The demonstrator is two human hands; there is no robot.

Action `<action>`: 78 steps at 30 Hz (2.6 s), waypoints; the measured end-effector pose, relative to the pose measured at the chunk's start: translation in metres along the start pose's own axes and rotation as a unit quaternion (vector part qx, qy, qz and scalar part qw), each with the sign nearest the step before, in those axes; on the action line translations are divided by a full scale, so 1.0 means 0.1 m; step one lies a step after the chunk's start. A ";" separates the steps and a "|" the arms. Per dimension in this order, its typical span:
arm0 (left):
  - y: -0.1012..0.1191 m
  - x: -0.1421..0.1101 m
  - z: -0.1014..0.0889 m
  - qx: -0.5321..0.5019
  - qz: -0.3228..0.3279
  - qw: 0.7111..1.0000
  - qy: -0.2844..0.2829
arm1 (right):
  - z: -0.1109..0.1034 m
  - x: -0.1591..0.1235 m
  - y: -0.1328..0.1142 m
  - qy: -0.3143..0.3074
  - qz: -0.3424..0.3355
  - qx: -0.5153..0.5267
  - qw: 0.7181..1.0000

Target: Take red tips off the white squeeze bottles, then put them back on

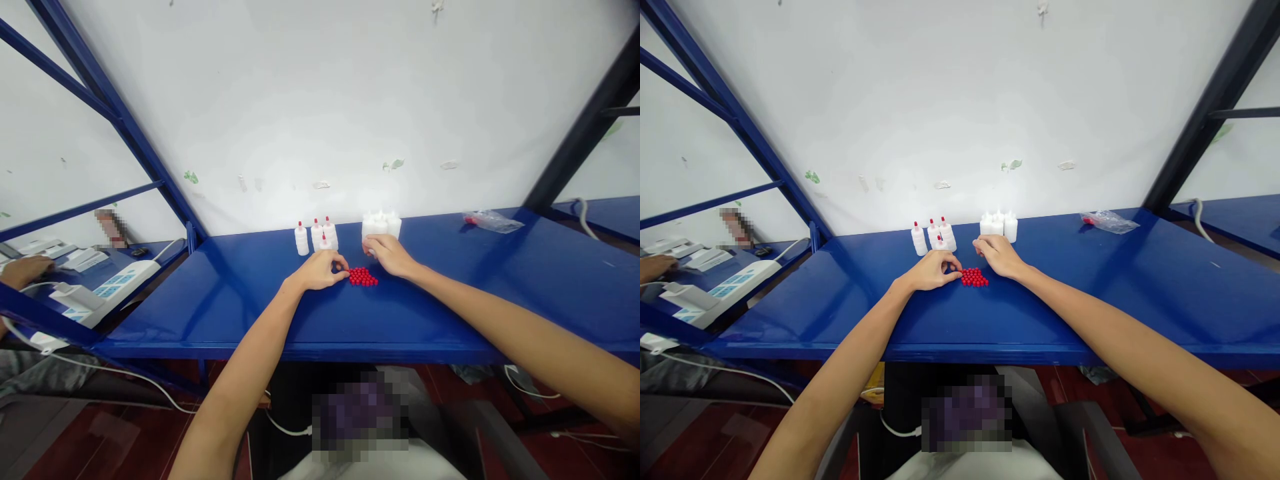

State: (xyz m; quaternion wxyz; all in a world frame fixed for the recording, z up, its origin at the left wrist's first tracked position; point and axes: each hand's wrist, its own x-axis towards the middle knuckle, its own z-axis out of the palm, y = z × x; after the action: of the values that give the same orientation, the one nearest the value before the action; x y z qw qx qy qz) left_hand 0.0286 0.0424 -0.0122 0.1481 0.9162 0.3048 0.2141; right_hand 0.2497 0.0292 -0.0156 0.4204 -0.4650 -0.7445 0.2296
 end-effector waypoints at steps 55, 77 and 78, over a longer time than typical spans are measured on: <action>-0.12 0.04 -0.11 -0.044 -0.135 0.934 0.329 | 0.02 0.01 -0.07 0.020 -0.028 -0.071 0.997; 0.17 0.16 0.14 -0.176 -0.011 0.943 0.281 | 0.10 0.04 -0.09 -0.083 -0.012 0.187 0.979; 0.22 0.19 0.18 -0.205 -0.011 0.933 0.295 | 0.12 0.05 -0.07 -0.079 -0.013 0.205 0.976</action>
State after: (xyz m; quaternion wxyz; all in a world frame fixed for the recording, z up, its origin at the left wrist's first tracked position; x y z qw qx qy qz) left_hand 0.0614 0.0348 -0.0131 0.2384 0.7585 0.2941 0.5305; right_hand 0.2350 0.0305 -0.0148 0.4493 -0.3399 -0.7186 0.4077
